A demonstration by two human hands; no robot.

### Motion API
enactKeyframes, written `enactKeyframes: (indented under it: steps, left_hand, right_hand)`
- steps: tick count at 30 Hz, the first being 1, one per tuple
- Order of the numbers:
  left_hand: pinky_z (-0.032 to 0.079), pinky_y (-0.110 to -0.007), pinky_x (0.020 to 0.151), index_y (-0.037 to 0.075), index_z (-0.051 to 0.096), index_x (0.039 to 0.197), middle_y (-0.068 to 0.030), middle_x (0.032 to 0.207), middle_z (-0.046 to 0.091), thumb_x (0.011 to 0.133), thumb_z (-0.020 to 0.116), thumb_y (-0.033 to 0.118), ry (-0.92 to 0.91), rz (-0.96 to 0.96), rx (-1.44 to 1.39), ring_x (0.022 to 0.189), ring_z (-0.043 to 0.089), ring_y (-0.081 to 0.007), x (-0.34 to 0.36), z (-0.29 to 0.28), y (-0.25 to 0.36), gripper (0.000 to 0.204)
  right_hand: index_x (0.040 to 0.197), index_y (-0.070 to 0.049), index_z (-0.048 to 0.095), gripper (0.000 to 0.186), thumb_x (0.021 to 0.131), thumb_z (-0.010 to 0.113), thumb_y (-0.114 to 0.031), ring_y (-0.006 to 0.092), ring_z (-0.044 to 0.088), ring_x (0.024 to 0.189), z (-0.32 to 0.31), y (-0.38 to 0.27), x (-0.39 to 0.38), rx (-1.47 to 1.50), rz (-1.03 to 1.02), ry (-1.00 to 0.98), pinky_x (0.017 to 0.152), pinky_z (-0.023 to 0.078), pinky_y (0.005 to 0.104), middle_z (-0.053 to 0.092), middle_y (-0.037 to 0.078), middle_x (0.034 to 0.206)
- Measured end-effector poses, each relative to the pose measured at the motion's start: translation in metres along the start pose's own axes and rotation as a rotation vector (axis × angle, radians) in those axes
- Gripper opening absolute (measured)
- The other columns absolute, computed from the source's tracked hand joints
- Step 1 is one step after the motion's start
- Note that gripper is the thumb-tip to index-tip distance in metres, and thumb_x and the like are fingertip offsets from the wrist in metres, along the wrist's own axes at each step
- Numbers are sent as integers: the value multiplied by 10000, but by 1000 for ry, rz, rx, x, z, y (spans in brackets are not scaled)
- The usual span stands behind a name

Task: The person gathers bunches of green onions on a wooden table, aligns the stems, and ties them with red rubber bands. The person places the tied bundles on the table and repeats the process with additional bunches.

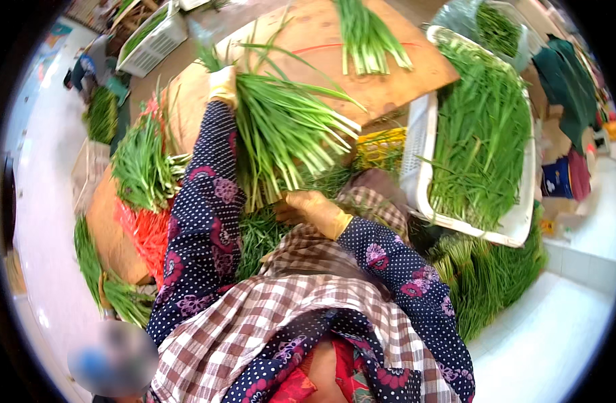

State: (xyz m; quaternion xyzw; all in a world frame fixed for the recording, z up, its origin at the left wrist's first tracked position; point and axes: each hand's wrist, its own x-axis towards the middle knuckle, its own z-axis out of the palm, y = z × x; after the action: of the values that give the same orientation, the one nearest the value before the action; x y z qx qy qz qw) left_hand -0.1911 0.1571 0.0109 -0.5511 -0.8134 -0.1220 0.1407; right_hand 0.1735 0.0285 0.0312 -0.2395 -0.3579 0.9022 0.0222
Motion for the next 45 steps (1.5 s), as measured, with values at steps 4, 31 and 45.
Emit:
enactKeyframes:
  steps: [4,31,45]
  left_hand:
    - [462,-337,542,-22,600,819,-88,716,602,711,610,131,14,-362,-948,587,568,-190,35,56,-28,188]
    - [467,-263,496,9,428,1229,-41,666,600,690,763,223,-127,-467,-816,532,567,-129,-226,-127,101,670]
    - [476,-225,478,-41,438,1194,-77,797,611,833,592,125,-177,-775,-1665,573,595,-133,-254,-103,75,426]
  right_hand:
    - [1214,-46,519,387,921,462,-292,188,618,888,-18,-26,-37,-260,-21,124,749,499,297,621,134,1035]
    - [864,-27,629,308,849,551,-325,171,613,571,43,-70,23,-1334,-279,464,518,474,296,631,82,666]
    - [880,-154,656,193,802,585,-316,275,621,664,67,-54,33,-1812,-581,522,600,481,372,641,94,707]
